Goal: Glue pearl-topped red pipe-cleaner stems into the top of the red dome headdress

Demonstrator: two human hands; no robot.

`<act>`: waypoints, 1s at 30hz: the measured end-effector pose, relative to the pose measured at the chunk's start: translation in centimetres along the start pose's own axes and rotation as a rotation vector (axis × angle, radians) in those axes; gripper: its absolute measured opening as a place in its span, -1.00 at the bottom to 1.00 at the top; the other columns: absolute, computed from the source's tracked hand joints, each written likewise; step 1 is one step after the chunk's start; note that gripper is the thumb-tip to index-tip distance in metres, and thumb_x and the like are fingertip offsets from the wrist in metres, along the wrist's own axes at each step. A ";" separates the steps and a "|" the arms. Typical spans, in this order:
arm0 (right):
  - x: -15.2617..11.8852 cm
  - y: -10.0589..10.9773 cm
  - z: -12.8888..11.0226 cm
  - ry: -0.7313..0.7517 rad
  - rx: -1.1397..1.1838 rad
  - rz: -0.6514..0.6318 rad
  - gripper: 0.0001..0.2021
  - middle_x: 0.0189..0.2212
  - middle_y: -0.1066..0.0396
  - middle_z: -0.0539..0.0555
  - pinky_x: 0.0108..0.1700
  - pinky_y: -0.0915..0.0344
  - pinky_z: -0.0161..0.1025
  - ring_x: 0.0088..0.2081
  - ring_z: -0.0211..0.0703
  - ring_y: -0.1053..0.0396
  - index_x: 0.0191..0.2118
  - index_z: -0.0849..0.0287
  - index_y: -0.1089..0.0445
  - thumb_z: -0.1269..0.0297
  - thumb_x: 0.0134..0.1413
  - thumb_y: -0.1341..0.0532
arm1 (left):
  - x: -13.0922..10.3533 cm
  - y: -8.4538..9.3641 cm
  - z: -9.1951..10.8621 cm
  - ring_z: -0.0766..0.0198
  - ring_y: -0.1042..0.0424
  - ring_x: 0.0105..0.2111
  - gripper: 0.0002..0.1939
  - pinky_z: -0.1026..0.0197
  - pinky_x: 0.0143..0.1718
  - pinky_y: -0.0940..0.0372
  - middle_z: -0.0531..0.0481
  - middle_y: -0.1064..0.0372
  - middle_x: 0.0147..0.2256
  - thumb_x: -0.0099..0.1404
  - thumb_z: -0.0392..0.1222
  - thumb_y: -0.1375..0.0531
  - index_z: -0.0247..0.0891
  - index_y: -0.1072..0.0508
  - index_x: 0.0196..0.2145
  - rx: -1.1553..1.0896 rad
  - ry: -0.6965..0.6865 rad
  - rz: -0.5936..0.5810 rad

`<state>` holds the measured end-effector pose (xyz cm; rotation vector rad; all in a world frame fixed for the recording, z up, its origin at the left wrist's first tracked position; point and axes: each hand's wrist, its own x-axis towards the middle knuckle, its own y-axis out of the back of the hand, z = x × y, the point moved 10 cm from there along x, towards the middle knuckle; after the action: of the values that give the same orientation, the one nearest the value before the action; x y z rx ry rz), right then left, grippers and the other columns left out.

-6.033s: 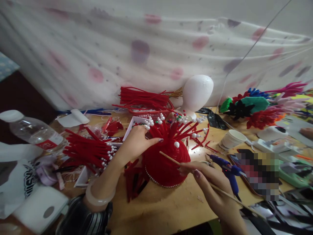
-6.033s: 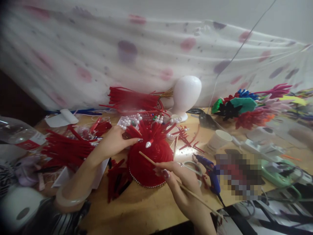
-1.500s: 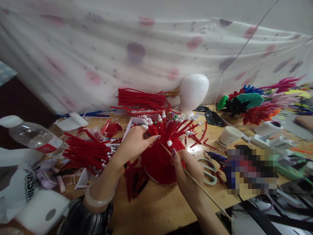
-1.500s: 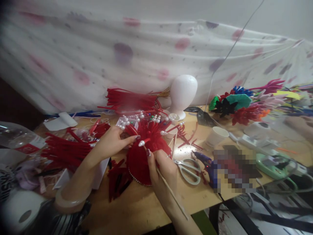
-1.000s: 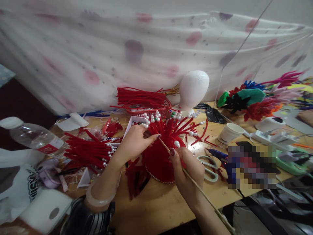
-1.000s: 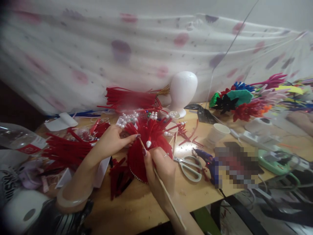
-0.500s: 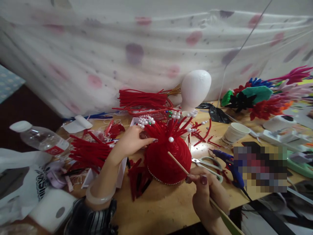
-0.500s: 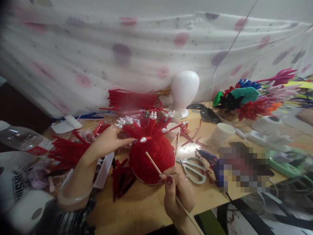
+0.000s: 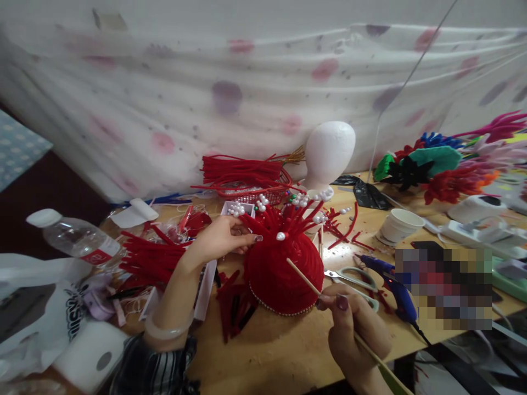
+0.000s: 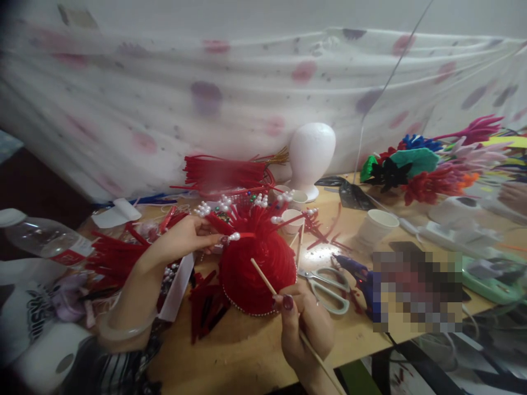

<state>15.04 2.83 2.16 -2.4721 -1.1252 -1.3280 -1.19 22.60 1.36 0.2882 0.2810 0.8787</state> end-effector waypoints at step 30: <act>1.5 -3.9 0.0 -0.037 -0.152 -0.274 -0.72 -0.64 -0.21 -0.11 -0.50 -0.10 -0.35 -0.61 -0.35 -0.21 -0.48 0.13 -0.24 0.36 0.30 -0.08 | 0.0 -1.2 3.7 0.18 -0.55 -0.34 -0.85 0.20 -0.27 -0.40 -0.06 -0.61 -0.32 0.23 -0.18 -0.27 -0.29 -0.61 -0.33 0.256 -0.335 0.174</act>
<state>13.00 6.48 2.41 -2.5270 -1.4674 -1.4937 0.97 21.40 4.31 0.6984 0.0554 0.9490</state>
